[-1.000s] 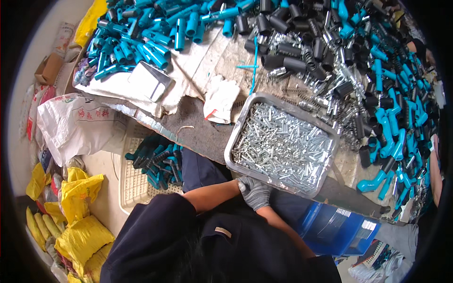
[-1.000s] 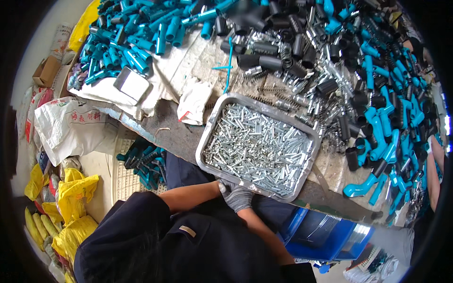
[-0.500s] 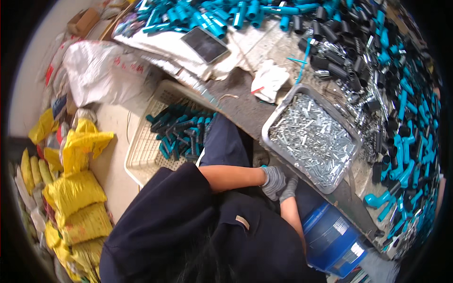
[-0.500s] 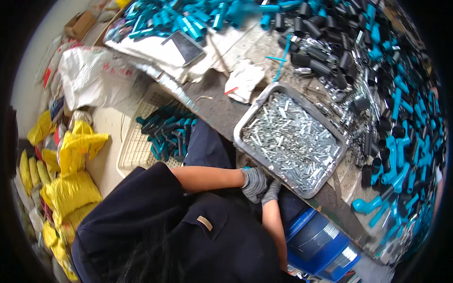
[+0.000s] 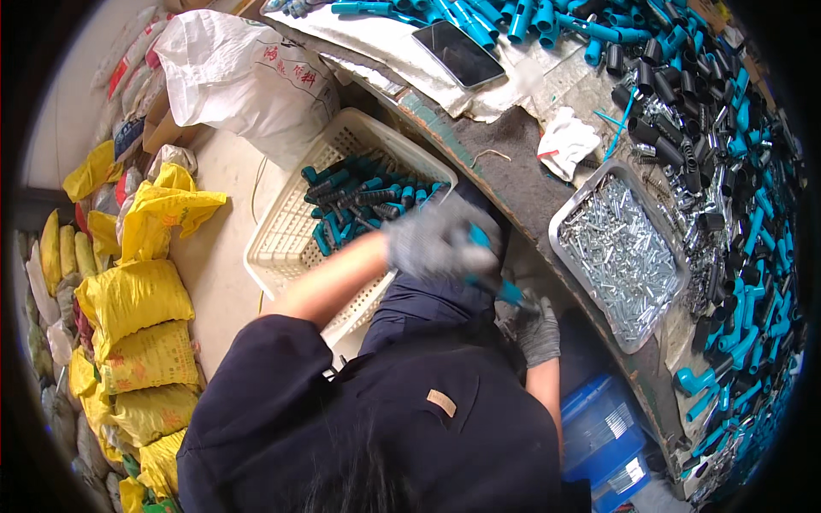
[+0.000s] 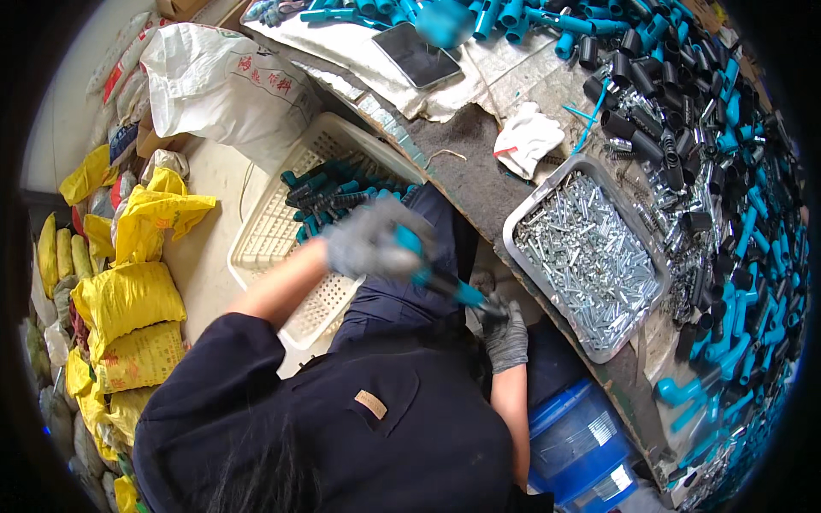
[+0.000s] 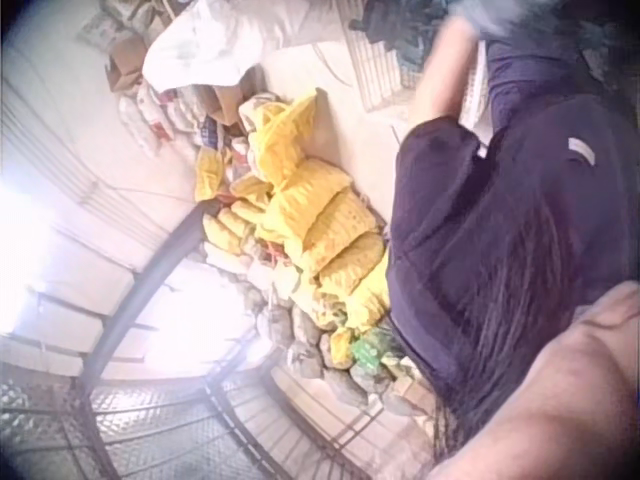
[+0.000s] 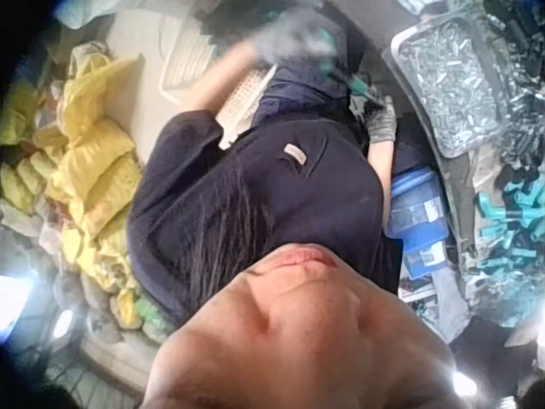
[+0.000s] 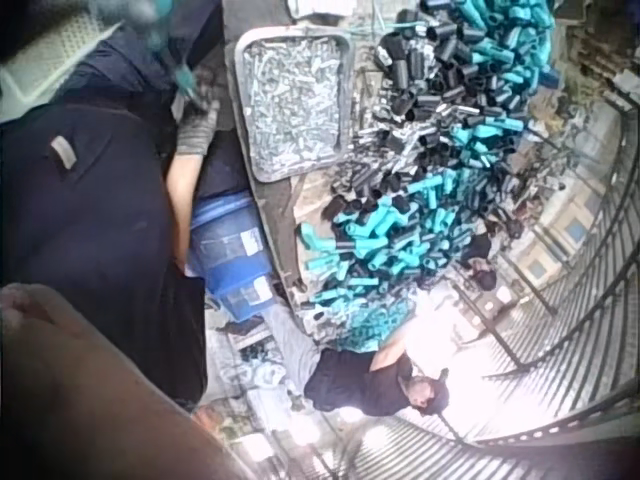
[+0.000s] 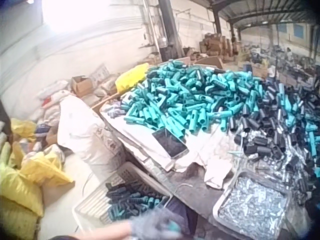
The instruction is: The person assembles tool handles by inserting metal pins, rods, and sleeves into plastic casings by hand.
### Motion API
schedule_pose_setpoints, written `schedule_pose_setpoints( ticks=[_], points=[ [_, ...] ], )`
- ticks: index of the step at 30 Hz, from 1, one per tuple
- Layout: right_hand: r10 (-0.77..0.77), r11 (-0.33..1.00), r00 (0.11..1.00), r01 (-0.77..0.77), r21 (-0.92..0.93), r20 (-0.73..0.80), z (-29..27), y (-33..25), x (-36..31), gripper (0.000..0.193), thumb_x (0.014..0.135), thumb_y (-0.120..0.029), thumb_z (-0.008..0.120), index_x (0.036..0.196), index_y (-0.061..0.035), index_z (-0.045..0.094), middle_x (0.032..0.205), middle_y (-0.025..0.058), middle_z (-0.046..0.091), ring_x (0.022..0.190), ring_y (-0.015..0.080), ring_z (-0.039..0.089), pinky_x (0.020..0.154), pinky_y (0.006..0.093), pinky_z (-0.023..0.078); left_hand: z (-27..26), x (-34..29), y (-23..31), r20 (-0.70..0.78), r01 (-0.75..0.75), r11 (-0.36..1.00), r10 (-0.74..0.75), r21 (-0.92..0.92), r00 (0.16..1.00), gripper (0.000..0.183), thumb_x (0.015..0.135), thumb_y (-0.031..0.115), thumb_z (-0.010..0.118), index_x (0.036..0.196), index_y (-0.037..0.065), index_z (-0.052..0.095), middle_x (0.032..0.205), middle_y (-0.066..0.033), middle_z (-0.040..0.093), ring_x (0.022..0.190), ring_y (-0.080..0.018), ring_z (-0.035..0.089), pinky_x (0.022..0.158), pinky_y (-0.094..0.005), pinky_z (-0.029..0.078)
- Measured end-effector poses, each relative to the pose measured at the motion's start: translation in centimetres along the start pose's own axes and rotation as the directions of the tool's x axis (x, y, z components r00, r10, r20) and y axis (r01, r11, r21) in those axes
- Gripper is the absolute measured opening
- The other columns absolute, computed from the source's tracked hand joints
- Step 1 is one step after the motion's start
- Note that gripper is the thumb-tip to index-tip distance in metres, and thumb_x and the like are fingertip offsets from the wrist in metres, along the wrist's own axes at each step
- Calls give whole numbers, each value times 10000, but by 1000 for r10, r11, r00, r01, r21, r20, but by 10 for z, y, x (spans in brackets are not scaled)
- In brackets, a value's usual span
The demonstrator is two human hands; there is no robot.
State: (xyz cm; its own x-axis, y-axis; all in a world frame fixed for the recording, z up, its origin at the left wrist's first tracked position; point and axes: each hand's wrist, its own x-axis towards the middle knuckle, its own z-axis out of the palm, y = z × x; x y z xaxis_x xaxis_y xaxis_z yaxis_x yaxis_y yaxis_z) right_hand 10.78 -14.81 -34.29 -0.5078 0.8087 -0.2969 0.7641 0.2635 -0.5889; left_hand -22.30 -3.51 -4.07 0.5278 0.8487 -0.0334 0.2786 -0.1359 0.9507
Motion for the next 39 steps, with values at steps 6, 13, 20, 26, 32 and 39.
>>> schedule_pose_setpoints(
  ticks=[6, 13, 20, 26, 32, 39],
  points=[
    [305, -229, 931, -136, 964, 203, -68, -55, -28, 527, 966, -416, 419, 1327, -32, 429, 1294, 179, 512, 1172, 279, 518, 928, 399, 454, -163, -49, 17, -208, 182, 980, -161, 84, 965, 509, 768, 406, 668, 1079, 8, 599, 865, -107, 638, 741, -192, 606, 689, -300, 491],
    [495, 57, 857, -192, 980, 139, -110, -93, -60, 428, 939, -370, 544, 1178, -15, 557, 1061, 125, 656, 911, 217, 667, 701, 292, 547, -173, -36, -131, -401, 540, 515, -363, 666, 841, 383, 805, 375, 609, 952, 26, 669, 899, -218, 663, 861, -367, 634, 760, -417, 498],
    [97, 694, 995, -70, 717, 4, -302, -129, -110, 375, 945, -301, 481, 1138, -9, 613, 918, 94, 683, 837, 150, 662, 751, 283, 522, -67, 24, -32, -82, 391, 919, -386, 59, 919, 243, 838, 238, 616, 911, 12, 665, 736, -93, 664, 708, -174, 631, 646, -313, 491],
    [358, 879, 402, -449, 159, -842, -419, -15, -33, 353, 882, -229, 571, 1189, -54, 581, 1065, 201, 645, 970, 338, 626, 860, 379, 483, 53, 108, -29, -442, -191, 975, 223, 115, 869, 133, 869, 135, 634, 866, 3, 651, 746, -63, 627, 702, -118, 572, 656, -276, 466],
    [644, 410, 461, -882, -233, -611, -468, 96, 32, 363, 870, -285, 507, 1170, -106, 607, 1097, 207, 625, 1003, 373, 599, 887, 423, 482, 92, 129, -63, -607, -281, 946, 320, 161, 727, 101, 862, 101, 646, 847, 1, 639, 707, -67, 605, 636, -135, 555, 605, -298, 465],
    [572, 541, 678, -735, -409, -462, -466, 88, 25, 368, 889, -358, 491, 1015, -50, 649, 1016, 246, 631, 970, 395, 600, 853, 459, 474, 88, 123, -61, -575, -210, 969, 245, 127, 781, 67, 843, 63, 649, 839, -3, 641, 676, -77, 603, 607, -143, 559, 599, -296, 463]
  ],
)
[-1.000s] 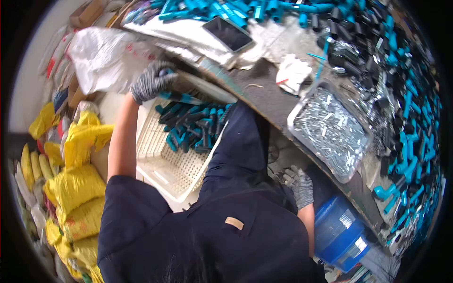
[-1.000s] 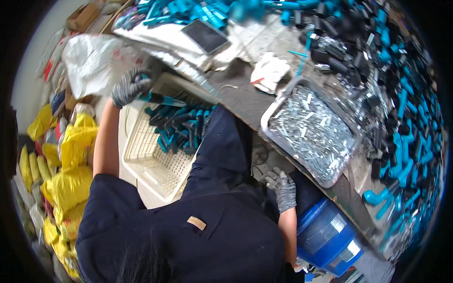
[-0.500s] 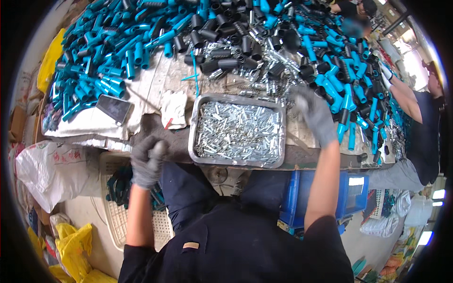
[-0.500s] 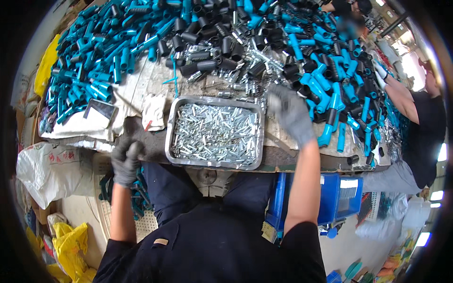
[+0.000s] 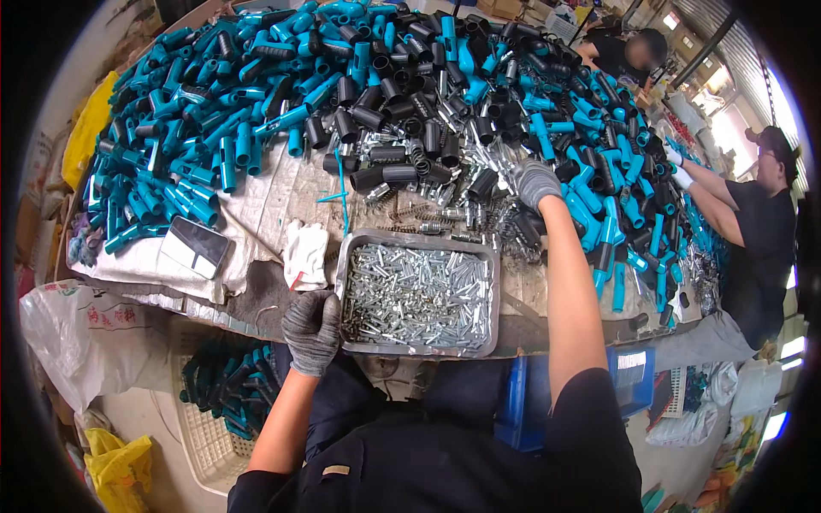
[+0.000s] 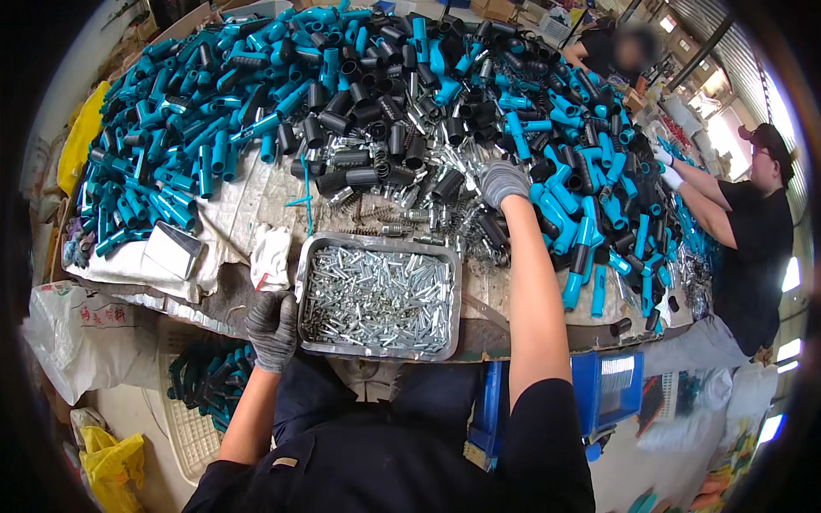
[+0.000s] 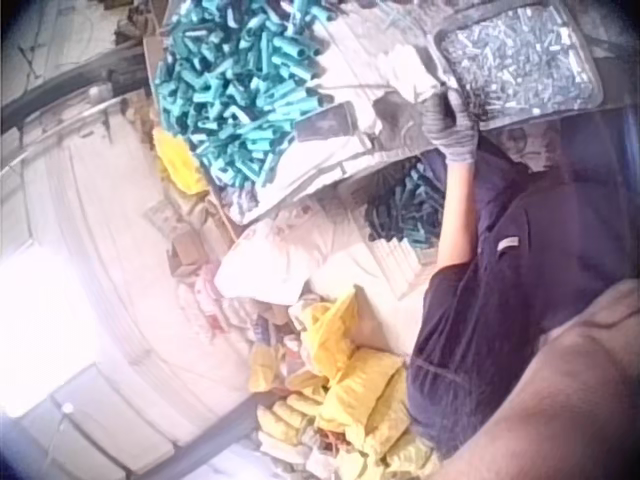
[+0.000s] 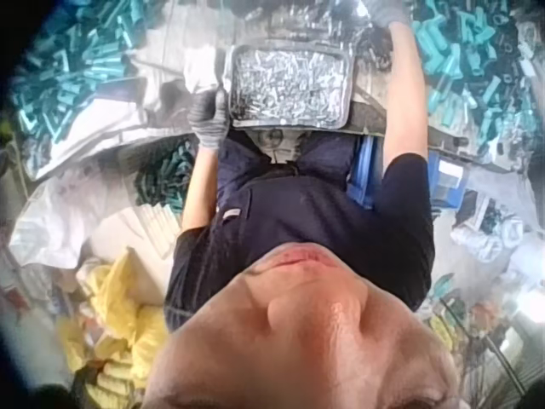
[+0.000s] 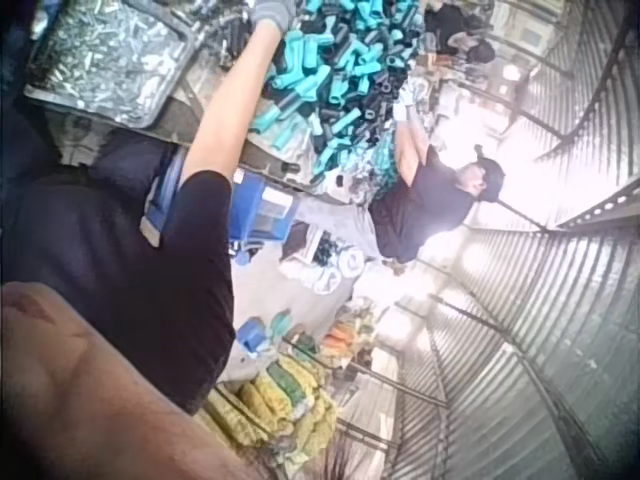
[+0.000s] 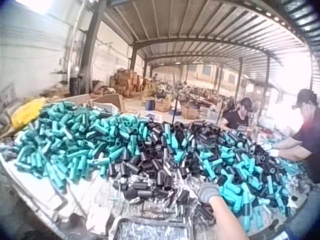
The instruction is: The person assembles tool handles by inserting metal pins, rods, and sleeves into plastic casings by hand.
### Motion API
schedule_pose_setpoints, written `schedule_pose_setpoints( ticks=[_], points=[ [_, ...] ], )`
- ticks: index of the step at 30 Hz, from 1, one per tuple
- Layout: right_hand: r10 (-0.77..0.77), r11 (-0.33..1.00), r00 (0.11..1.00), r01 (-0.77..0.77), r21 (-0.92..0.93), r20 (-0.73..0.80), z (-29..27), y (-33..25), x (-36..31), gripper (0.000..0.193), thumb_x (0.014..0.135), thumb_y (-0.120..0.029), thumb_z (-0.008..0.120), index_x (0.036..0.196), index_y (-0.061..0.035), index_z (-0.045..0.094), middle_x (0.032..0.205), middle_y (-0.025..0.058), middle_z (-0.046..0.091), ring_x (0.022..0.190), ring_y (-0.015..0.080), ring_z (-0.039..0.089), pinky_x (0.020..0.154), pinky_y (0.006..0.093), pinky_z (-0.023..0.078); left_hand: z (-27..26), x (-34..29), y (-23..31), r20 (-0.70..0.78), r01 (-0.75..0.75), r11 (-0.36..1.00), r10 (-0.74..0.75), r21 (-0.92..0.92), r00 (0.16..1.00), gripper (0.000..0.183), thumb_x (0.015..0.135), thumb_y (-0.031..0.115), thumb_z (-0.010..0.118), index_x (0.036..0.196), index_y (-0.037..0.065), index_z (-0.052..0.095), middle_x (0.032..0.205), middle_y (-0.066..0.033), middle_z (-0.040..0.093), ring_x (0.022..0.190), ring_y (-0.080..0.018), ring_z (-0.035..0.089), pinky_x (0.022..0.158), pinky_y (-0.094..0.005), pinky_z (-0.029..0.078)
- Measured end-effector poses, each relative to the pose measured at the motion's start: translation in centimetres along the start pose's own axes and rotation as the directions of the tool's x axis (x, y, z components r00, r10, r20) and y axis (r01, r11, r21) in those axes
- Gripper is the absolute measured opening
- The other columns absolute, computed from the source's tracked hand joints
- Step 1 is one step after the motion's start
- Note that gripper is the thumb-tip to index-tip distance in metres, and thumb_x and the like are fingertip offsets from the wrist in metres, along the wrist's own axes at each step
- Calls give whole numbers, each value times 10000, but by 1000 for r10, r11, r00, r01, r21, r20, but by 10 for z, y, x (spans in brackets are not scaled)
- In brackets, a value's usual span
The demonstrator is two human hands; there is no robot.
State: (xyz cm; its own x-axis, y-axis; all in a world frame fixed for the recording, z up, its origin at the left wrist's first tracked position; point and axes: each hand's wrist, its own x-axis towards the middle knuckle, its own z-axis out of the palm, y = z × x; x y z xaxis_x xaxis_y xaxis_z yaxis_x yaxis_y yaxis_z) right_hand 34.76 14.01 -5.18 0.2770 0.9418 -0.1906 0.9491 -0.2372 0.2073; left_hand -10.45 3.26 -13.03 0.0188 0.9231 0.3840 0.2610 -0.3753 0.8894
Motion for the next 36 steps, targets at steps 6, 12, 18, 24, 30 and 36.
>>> schedule_pose_setpoints(
  ticks=[6, 12, 18, 24, 30, 36],
  points=[
    [216, 950, 955, -157, 269, -205, -43, -17, -24, 331, 873, -328, 510, 1015, -61, 643, 982, 263, 626, 958, 400, 600, 842, 458, 482, 0, 6, 9, 1, 41, 999, -41, -32, 999, 89, 840, 75, 652, 810, -8, 640, 647, -96, 593, 583, -157, 563, 575, -305, 455],
    [205, 977, 979, -205, 65, 7, -1, -24, 24, 379, 832, -335, 514, 976, -33, 692, 1060, 228, 632, 1008, 363, 612, 891, 417, 483, 5, 6, 4, -26, -38, 999, 39, 31, 999, 80, 823, 85, 656, 808, 8, 643, 634, -122, 589, 552, -218, 577, 547, -325, 450],
    [240, 971, 947, -233, 60, -213, -20, 6, 19, 321, 886, -276, 536, 1097, -53, 629, 1047, 220, 633, 979, 359, 617, 829, 424, 502, 4, 7, 9, 17, -29, 999, 29, 38, 999, 65, 818, 74, 651, 822, 10, 642, 654, -131, 600, 581, -247, 591, 575, -338, 460],
    [-118, 822, 855, 369, 434, -504, -104, -75, -81, 257, 911, -260, 537, 992, -34, 630, 802, 179, 645, 738, 314, 630, 705, 391, 499, -9, 29, 48, -55, -199, 959, 214, 199, 975, 408, 796, 175, 686, 1161, 37, 566, 1078, -135, 601, 1017, -304, 559, 910, -397, 423],
    [-830, 351, 537, 714, 606, -151, -112, -170, -108, 306, 866, -267, 607, 1055, -27, 628, 970, 161, 658, 899, 289, 640, 819, 381, 496, 9, 48, 66, 328, -310, 876, 190, 368, 926, 313, 829, 245, 655, 1070, 57, 592, 883, -149, 628, 819, -296, 620, 716, -404, 476],
    [200, 814, 876, 101, 572, -439, -71, -93, 66, 321, 892, -341, 520, 1032, -84, 651, 966, 210, 654, 895, 368, 630, 815, 443, 489, -7, 13, 12, 11, -22, 1000, 22, 18, 1000, 170, 866, 190, 606, 904, 24, 612, 648, -145, 597, 549, -304, 585, 524, -385, 446]
  ],
)
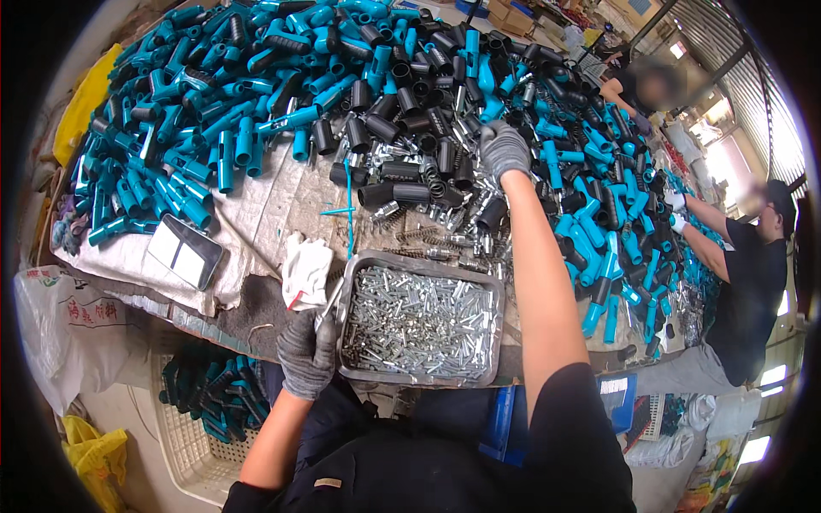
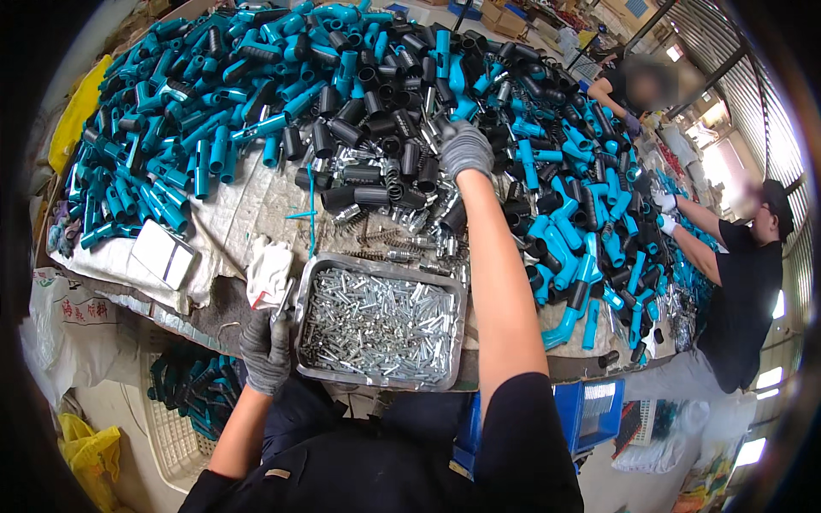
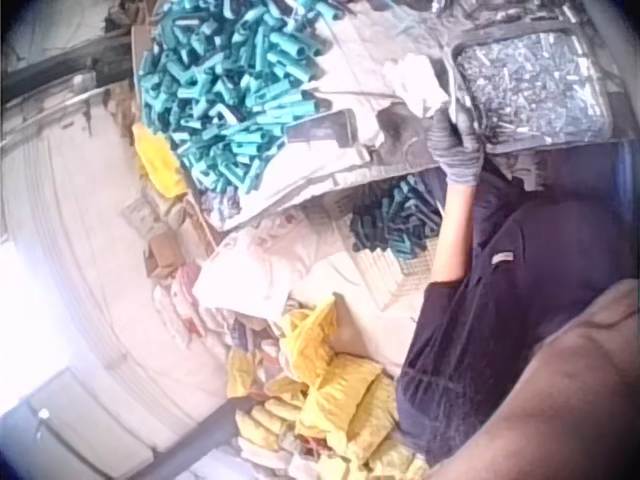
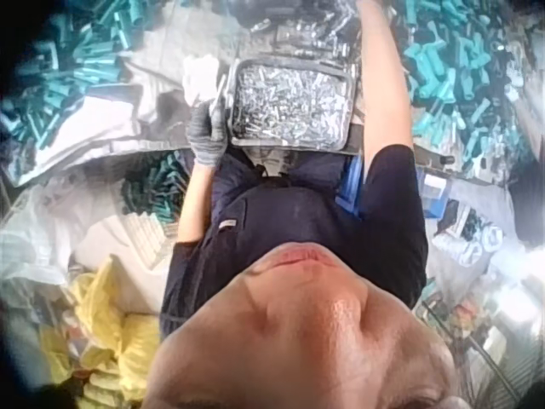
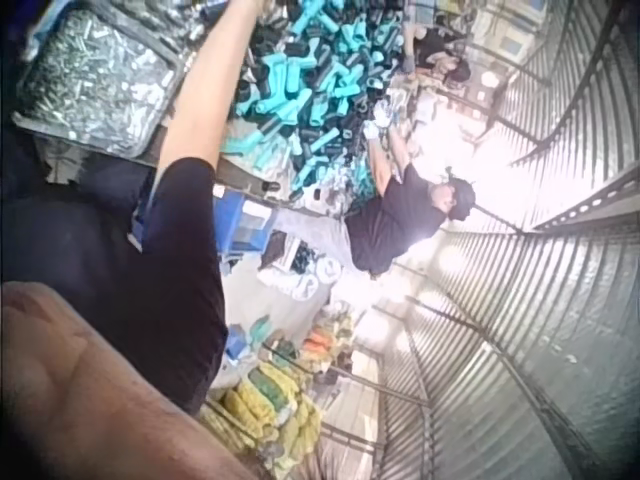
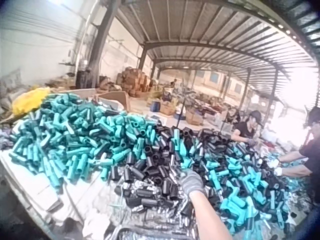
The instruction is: The person assembles tool handles by inserting metal pins, rods, and sleeves into plastic casings by hand.
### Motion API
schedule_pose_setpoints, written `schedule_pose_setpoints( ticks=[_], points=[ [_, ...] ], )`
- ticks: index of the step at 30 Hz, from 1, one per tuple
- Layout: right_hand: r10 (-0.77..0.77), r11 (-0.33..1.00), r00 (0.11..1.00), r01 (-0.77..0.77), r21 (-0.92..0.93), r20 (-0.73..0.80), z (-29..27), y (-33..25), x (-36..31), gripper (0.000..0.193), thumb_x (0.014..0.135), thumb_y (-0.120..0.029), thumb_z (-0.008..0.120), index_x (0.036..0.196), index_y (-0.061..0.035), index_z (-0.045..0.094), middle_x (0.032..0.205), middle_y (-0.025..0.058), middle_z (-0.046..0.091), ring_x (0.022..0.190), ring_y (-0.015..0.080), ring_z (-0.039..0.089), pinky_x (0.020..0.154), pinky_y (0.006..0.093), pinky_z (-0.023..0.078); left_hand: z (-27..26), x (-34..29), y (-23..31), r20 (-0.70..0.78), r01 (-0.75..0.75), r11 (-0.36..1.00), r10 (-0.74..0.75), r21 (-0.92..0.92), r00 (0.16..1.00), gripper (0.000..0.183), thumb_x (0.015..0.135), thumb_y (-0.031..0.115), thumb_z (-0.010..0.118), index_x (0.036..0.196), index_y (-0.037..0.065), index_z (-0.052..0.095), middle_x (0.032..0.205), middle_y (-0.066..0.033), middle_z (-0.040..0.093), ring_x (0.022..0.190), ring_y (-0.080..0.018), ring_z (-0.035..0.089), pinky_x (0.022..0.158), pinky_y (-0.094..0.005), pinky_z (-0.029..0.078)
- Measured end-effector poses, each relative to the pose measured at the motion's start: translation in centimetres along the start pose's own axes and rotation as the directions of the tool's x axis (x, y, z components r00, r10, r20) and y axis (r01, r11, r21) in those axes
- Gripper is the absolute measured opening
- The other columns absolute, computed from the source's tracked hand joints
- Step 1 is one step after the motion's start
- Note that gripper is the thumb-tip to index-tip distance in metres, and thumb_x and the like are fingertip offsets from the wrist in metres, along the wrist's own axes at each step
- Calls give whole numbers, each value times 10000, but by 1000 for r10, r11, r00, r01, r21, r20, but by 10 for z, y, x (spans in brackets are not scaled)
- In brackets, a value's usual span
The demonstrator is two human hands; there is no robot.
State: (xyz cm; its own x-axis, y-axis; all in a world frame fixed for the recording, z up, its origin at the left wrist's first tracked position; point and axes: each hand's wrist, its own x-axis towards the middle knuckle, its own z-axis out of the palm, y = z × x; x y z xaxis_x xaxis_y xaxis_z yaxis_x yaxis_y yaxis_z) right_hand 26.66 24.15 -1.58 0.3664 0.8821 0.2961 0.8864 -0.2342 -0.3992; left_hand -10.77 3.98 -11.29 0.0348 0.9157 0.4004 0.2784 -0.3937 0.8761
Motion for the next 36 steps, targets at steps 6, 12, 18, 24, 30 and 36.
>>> schedule_pose_setpoints(
  ticks=[6, 12, 18, 24, 30, 36],
  points=[
    [13, 976, 977, 33, -214, 212, 93, 56, 57, 424, 915, -414, 441, 1210, -147, 589, 1098, 197, 628, 1062, 362, 578, 935, 399, 445, 2, -3, 1, 75, -56, 993, 48, 107, 996, 203, 839, 248, 637, 907, 56, 630, 663, -126, 585, 584, -308, 579, 559, -395, 446],
    [-26, 898, 874, 234, -373, 486, 86, 34, 40, 468, 929, -375, 397, 1245, -62, 542, 1086, 237, 616, 1024, 404, 585, 911, 456, 459, -2, -11, -5, 46, -62, 981, 54, 185, 997, 189, 836, 247, 635, 897, 69, 625, 696, -127, 590, 623, -316, 583, 586, -398, 453],
    [-156, 942, 987, 136, 306, 42, -46, -21, -111, 205, 912, -152, 519, 1062, -13, 539, 902, 157, 628, 838, 275, 625, 788, 352, 508, 4, 7, 1, -31, -215, 977, 214, -4, 976, 227, 756, 133, 700, 946, 50, 606, 876, -99, 560, 808, -258, 552, 695, -356, 463],
    [-512, 637, 772, 46, 769, 378, -65, -61, -286, 400, 900, -214, 603, 1227, -21, 479, 1062, 135, 582, 970, 233, 590, 854, 352, 478, 2, 20, 83, -12, 82, 924, -93, -374, 996, 220, 927, 207, 575, 1054, 28, 552, 898, -18, 538, 822, -114, 483, 750, -273, 425],
    [-409, 602, 909, 202, 772, 81, -38, -56, -358, 441, 913, -265, 597, 1252, -18, 459, 1093, 178, 591, 969, 294, 619, 843, 379, 498, 0, 12, 118, 272, 125, 929, -27, -349, 962, 209, 928, 177, 550, 1079, 34, 564, 892, -20, 566, 827, -101, 501, 756, -265, 428],
    [-330, 492, 932, 33, 870, 151, -51, -60, -361, 339, 908, -217, 598, 1167, -19, 504, 1021, 106, 582, 927, 210, 585, 844, 327, 470, -12, 8, 134, 192, 143, 904, -69, -404, 979, 186, 923, 152, 554, 1052, 22, 585, 903, -22, 587, 818, -93, 520, 748, -256, 435]
  ],
)
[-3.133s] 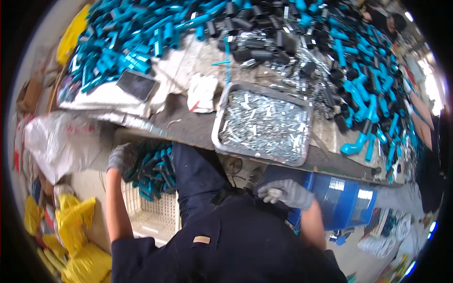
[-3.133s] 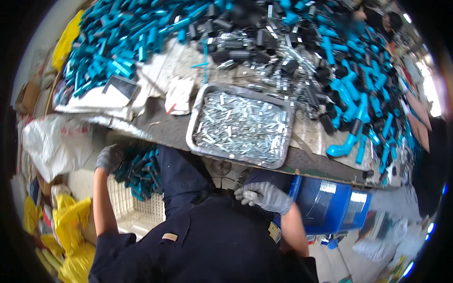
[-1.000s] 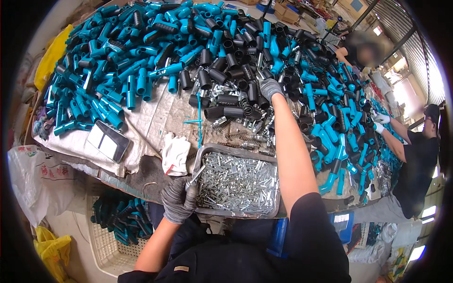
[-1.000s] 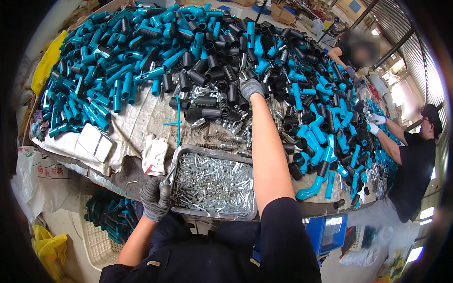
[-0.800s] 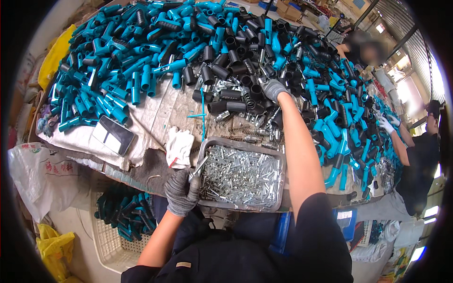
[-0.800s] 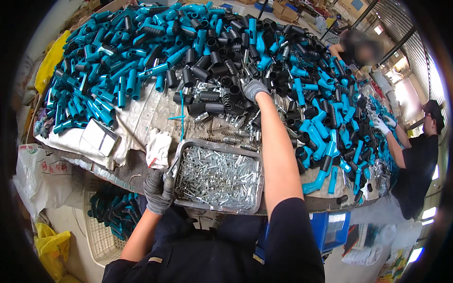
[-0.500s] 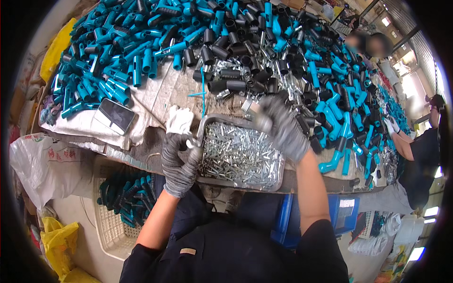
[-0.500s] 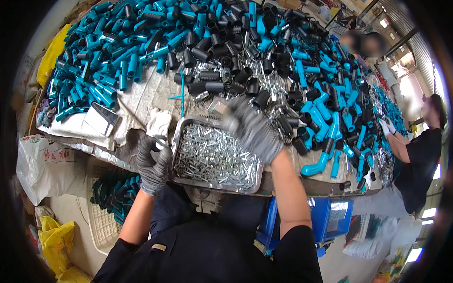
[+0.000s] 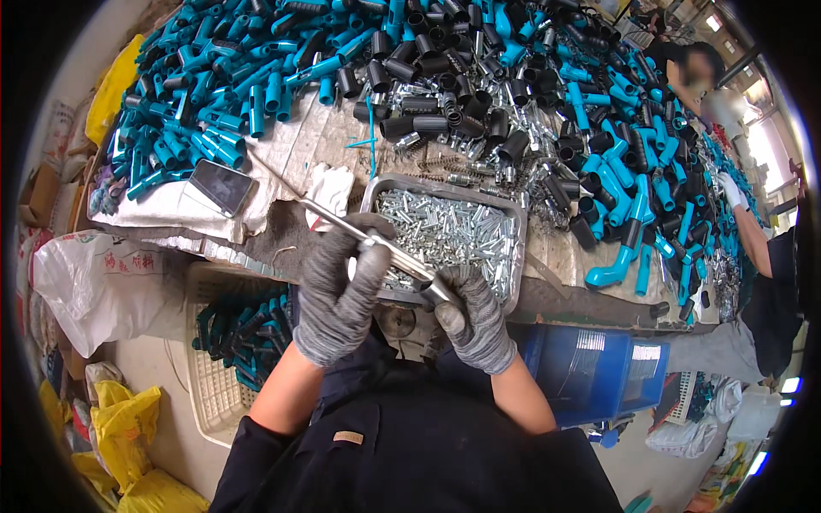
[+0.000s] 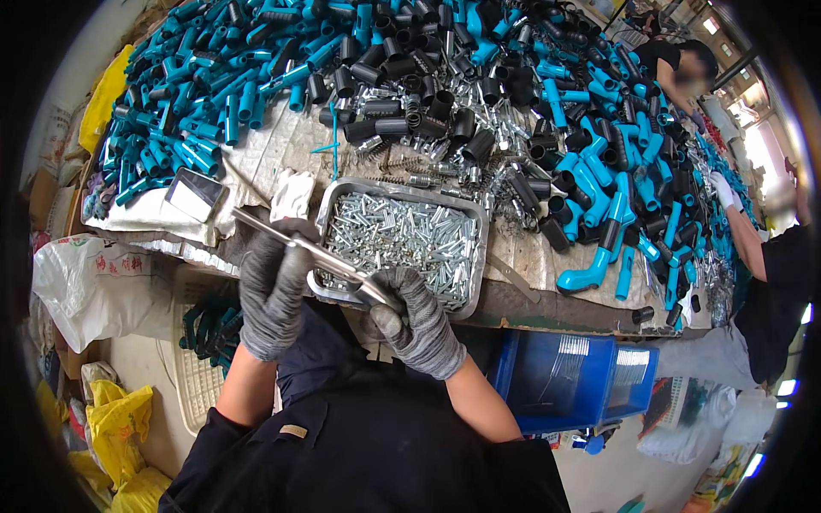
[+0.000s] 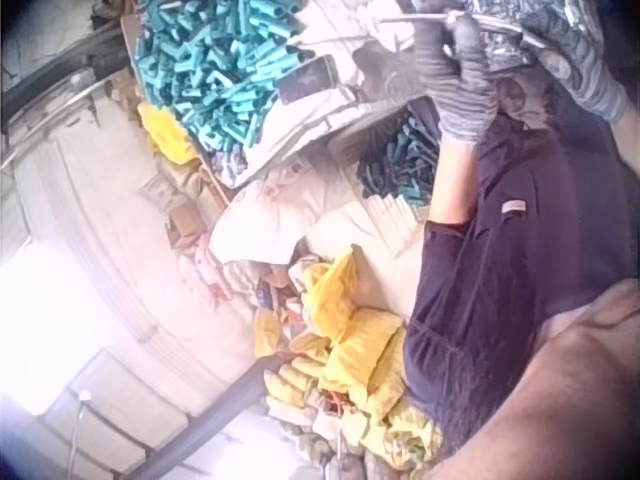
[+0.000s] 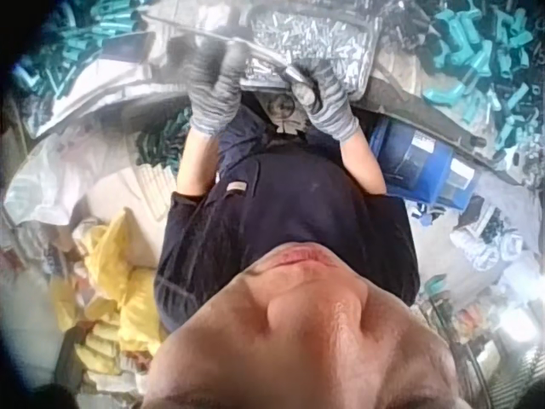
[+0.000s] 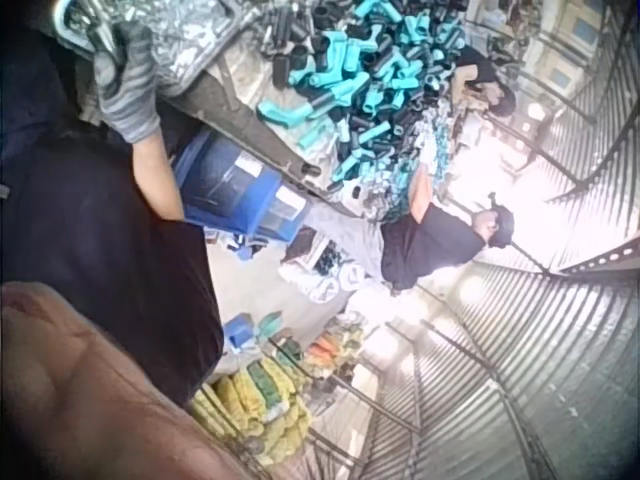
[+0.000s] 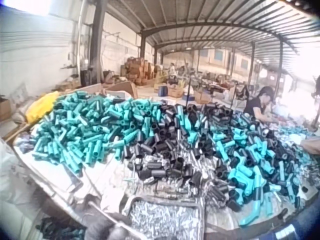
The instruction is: The person assembles tool handles by inserting metal pins, rods, and sleeves into plastic casings by hand.
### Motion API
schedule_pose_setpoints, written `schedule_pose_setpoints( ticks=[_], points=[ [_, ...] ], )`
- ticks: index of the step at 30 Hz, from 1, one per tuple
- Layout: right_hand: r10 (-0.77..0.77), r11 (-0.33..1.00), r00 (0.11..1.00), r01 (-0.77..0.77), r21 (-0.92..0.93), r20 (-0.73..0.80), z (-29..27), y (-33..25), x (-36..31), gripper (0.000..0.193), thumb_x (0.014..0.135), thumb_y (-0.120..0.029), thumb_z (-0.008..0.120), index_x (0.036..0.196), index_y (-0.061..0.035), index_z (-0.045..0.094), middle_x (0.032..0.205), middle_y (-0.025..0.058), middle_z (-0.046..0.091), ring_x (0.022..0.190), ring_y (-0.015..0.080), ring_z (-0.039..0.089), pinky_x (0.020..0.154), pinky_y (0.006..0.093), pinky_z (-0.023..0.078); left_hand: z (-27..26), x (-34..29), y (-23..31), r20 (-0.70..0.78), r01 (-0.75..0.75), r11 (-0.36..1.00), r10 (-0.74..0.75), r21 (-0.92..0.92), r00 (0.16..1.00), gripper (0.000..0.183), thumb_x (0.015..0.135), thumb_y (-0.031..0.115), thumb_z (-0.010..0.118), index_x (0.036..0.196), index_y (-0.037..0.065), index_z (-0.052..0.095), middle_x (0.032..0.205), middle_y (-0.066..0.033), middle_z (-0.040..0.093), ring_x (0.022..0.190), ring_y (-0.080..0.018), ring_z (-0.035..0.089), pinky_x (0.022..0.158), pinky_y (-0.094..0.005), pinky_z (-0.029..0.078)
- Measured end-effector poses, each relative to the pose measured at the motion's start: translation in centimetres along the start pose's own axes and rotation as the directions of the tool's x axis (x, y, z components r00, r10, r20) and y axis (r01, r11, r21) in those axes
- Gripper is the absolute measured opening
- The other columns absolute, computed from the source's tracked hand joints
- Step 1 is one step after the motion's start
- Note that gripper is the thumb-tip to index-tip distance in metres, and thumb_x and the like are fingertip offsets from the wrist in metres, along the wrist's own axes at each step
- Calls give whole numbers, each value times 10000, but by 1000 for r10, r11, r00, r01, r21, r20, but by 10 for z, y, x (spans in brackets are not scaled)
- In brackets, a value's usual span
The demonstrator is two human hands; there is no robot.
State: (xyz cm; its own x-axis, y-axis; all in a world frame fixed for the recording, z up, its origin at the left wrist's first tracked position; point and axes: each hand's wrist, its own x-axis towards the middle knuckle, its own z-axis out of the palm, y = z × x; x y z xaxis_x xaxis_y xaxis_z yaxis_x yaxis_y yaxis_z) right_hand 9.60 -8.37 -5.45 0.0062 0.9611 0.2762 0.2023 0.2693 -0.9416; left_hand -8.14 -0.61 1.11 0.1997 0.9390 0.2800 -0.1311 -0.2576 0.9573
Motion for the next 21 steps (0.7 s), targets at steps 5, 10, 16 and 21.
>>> schedule_pose_setpoints(
  ticks=[5, 10, 16, 21],
  points=[
    [77, 994, 997, -75, 84, -24, 6, 1, 1, 390, 911, -316, 595, 1157, -26, 509, 958, 74, 597, 808, 161, 591, 732, 288, 487, 9, -4, -11, 356, -276, 879, 133, 390, 925, 304, 883, 223, 589, 1106, 19, 622, 1013, -166, 599, 939, -302, 587, 834, -383, 461],
    [465, 327, 784, -585, 743, 412, 3, -22, 8, 568, 875, -541, 560, 1157, -48, 540, 668, -26, 522, 445, 10, 373, 382, 171, 253, 8, -6, -11, 360, -178, 928, 52, 328, 932, 398, 852, 317, 649, 1093, 3, 612, 984, -141, 630, 939, -272, 602, 849, -360, 466],
    [336, 861, 915, -395, 321, 225, -10, -13, 50, 295, 902, -312, 622, 1002, -44, 551, 685, -19, 509, 563, 56, 476, 502, 205, 376, -44, 19, -15, 361, -201, 841, 7, 502, 932, 323, 763, 255, 728, 954, 23, 610, 833, -95, 607, 800, -241, 602, 730, -353, 478],
    [313, 950, 800, -260, -173, 513, 6, -22, 109, 300, 899, -337, 617, 986, -55, 560, 732, 8, 529, 668, 95, 522, 601, 280, 448, -38, 4, -44, 528, -350, 681, -64, 644, 847, 329, 765, 273, 720, 989, 50, 631, 825, -144, 630, 743, -333, 613, 658, -409, 480]
  ],
)
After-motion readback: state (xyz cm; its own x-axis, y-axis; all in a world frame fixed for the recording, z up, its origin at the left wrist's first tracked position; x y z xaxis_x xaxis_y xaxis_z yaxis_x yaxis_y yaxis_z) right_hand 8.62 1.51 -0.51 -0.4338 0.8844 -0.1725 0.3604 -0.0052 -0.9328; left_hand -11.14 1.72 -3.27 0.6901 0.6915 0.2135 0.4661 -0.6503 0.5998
